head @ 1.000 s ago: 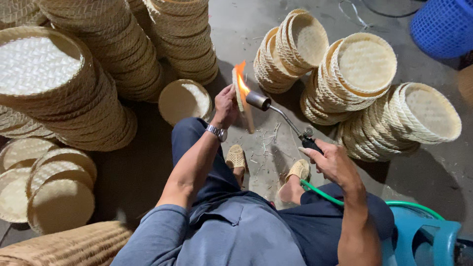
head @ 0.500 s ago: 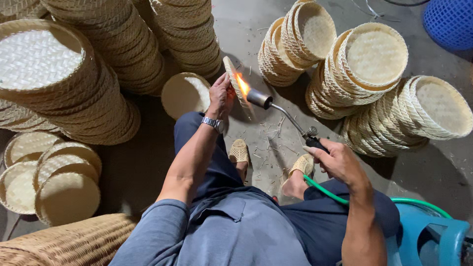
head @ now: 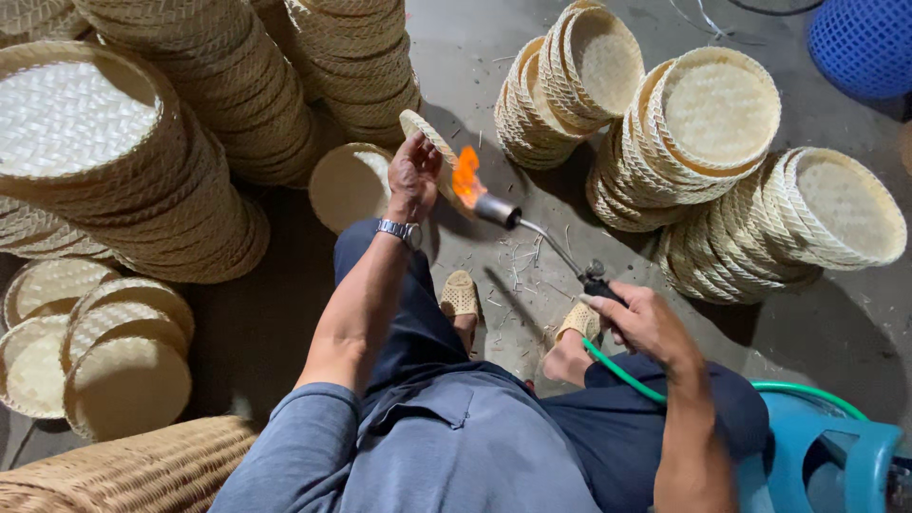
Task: The person uses a handheld blowtorch to apply flame to the surface of round woven baskets. They pick up each basket from a stack, rotate it while directing the flame across the interior and exterior, then place it back on the stack. The process is repeated for multiple baskets in a workshop setting.
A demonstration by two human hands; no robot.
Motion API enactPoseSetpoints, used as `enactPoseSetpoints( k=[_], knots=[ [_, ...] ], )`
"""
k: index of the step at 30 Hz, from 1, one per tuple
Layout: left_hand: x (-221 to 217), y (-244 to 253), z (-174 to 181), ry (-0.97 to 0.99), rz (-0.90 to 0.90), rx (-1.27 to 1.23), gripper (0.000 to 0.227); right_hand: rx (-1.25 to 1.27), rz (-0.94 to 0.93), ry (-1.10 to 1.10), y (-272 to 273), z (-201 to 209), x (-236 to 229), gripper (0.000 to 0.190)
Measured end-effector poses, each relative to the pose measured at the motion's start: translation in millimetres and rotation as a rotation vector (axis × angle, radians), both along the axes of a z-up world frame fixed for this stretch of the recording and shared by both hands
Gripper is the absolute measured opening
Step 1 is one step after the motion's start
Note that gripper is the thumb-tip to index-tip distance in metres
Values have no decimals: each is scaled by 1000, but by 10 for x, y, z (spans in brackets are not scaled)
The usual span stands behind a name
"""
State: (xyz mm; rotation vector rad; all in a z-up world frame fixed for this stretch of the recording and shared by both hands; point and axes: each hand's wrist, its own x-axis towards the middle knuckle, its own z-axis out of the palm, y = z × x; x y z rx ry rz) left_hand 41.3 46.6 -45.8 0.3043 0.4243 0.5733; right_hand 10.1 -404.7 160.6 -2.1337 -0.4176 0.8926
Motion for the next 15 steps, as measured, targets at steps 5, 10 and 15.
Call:
enactPoseSetpoints(
  k=[5, 10, 15],
  knots=[
    [180, 197, -251, -213, -6, 258, 17, -51, -45, -68, -21, -66, 43, 28],
    [23, 100, 150, -135, -48, 235, 30, 88, -45, 100, -23, -21, 83, 31],
    [-252, 13, 735, -216, -207, 223, 37, 64, -103, 93, -10, -65, 107, 30]
  ],
)
